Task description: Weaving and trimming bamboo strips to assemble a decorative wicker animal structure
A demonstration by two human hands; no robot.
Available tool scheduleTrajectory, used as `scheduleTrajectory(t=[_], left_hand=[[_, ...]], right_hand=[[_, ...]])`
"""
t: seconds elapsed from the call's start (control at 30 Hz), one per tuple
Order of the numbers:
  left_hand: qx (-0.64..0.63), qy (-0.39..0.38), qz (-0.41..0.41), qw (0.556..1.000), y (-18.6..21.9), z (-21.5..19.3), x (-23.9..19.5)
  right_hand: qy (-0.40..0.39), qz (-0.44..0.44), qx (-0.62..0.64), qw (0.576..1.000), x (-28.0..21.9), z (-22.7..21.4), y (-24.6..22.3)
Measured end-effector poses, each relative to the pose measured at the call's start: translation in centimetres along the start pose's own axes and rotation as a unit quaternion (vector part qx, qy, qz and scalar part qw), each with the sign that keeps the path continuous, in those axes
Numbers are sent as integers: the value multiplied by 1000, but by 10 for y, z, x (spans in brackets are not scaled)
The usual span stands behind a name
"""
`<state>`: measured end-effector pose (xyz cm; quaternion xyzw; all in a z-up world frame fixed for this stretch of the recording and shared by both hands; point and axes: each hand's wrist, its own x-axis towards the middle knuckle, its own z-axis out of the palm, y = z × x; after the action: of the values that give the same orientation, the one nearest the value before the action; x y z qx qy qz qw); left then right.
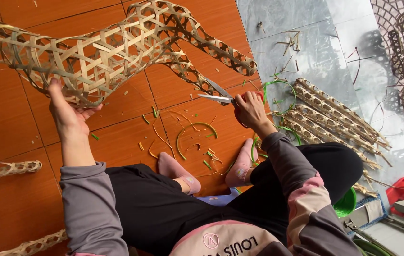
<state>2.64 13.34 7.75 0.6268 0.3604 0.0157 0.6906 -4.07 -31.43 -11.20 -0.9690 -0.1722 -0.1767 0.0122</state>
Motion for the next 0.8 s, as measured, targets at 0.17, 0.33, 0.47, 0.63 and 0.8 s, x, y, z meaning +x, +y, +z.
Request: scheduleTrajectory(t=[0.17, 0.33, 0.47, 0.63, 0.8], left_hand=[[-3, 5, -23, 1000, 3, 3, 1], [-23, -4, -22, 999, 1, -1, 7], [-93, 7, -47, 995, 2, -11, 13], [-122, 12, -64, 990, -5, -27, 31], [-115, 1, -49, 992, -3, -29, 25]], right_hand=[[-111, 88, 248, 958, -14, 11, 3], [-27, 241, 380, 893, -14, 11, -7], [-80, 431, 527, 729, 1, -26, -14], [-52, 389, 589, 707, 23, -51, -12], [-13, 246, 571, 783, 45, -88, 10]])
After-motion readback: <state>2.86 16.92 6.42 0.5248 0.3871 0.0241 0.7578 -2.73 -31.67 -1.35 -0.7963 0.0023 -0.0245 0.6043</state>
